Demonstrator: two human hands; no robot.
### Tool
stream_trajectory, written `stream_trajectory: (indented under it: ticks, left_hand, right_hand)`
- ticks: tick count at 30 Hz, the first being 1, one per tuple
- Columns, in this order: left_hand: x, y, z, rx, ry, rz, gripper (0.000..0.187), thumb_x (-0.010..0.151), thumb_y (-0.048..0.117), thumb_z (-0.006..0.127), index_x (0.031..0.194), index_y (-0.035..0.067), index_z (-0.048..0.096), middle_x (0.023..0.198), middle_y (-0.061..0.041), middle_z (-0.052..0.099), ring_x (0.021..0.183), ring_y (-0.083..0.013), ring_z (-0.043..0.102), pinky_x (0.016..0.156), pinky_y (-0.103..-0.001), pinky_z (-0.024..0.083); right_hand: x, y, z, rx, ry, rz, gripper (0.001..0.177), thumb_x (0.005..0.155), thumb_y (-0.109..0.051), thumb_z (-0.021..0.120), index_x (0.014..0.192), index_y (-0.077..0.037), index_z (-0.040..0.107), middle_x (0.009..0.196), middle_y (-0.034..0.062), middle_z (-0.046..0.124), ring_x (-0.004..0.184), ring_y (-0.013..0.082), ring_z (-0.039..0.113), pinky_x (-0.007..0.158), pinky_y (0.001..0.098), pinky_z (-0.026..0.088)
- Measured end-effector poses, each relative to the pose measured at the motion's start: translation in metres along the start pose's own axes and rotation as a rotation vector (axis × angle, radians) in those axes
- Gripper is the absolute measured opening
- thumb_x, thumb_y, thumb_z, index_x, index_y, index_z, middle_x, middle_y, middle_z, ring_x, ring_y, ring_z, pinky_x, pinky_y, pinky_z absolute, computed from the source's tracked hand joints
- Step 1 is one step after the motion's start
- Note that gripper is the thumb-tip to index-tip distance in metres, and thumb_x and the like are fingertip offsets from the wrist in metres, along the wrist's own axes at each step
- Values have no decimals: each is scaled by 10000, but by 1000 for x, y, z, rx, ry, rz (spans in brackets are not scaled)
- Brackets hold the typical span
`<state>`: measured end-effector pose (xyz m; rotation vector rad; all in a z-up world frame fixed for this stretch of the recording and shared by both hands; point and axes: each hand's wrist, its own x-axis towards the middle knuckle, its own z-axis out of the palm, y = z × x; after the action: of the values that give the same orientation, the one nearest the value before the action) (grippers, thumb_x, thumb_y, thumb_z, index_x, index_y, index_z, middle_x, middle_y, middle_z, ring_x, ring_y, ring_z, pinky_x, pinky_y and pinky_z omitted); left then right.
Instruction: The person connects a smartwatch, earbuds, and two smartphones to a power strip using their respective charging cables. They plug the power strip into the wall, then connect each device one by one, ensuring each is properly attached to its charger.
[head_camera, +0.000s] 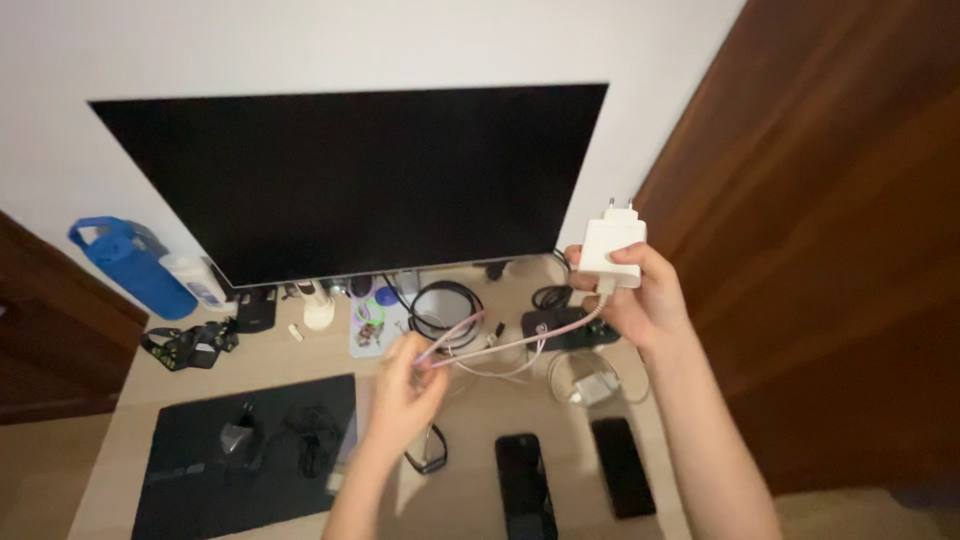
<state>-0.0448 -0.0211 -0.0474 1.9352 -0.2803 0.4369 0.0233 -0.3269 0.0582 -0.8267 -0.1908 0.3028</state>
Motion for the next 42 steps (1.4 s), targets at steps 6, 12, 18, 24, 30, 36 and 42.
stream_trajectory:
  ticks: [6,12,18,24,30,36,42]
  left_hand:
    - [-7,1,-48,109,9,23,127,759,34,690,796,39,568,763,-76,522,617,-186,560,531,-299,455]
    - [-14,-30,-71,110,110,25,163,853,5,681,810,24,525,695,-75,511,610,-172,489,581,-276,409]
    - [-24,-64,-59,-292,-33,-239,193,923,36,707,815,43,547,693,31,487,655,-32,440,559,-221,359]
    - [-16,-64,-32,-596,-207,-296,173,979,21,684,939,56,519,760,73,424,665,-26,357,552,-209,269]
    - [-3,-17,10,-389,-341,-208,108,947,15,623,973,101,562,761,73,443,685,-29,396,572,-219,306]
    - [24,10,55,-360,-407,-288,138,943,8,612,989,108,530,718,39,438,659,-47,399,548,-230,310]
    - [35,12,86,-375,-417,-332,145,924,-1,616,998,87,528,711,19,458,640,-66,423,534,-257,336]
  right_hand:
    - [-16,8,-41,-271,340,126,454,787,-139,615,1217,-20,530,918,134,665,649,178,633,510,287,503]
    - [-22,6,-90,-563,585,80,513,822,-123,647,1293,-100,445,905,86,647,607,123,602,484,251,502]
    - [-27,33,-166,-712,678,195,407,846,-40,701,1228,-59,560,869,75,675,587,121,600,477,254,474]
    - [-22,54,-230,-920,661,247,336,897,-88,719,1189,33,604,839,133,669,613,150,609,500,300,504]
    - [-5,65,-262,-1498,825,233,606,708,-129,893,1182,-5,537,921,183,723,829,280,722,715,399,590]
    - [19,73,-299,-1661,620,267,508,689,-140,891,1147,-101,676,1081,188,754,1029,332,730,921,415,573]
    - [31,80,-308,-1784,459,296,500,729,-134,857,1201,-123,694,1078,205,734,1045,381,698,910,443,563]
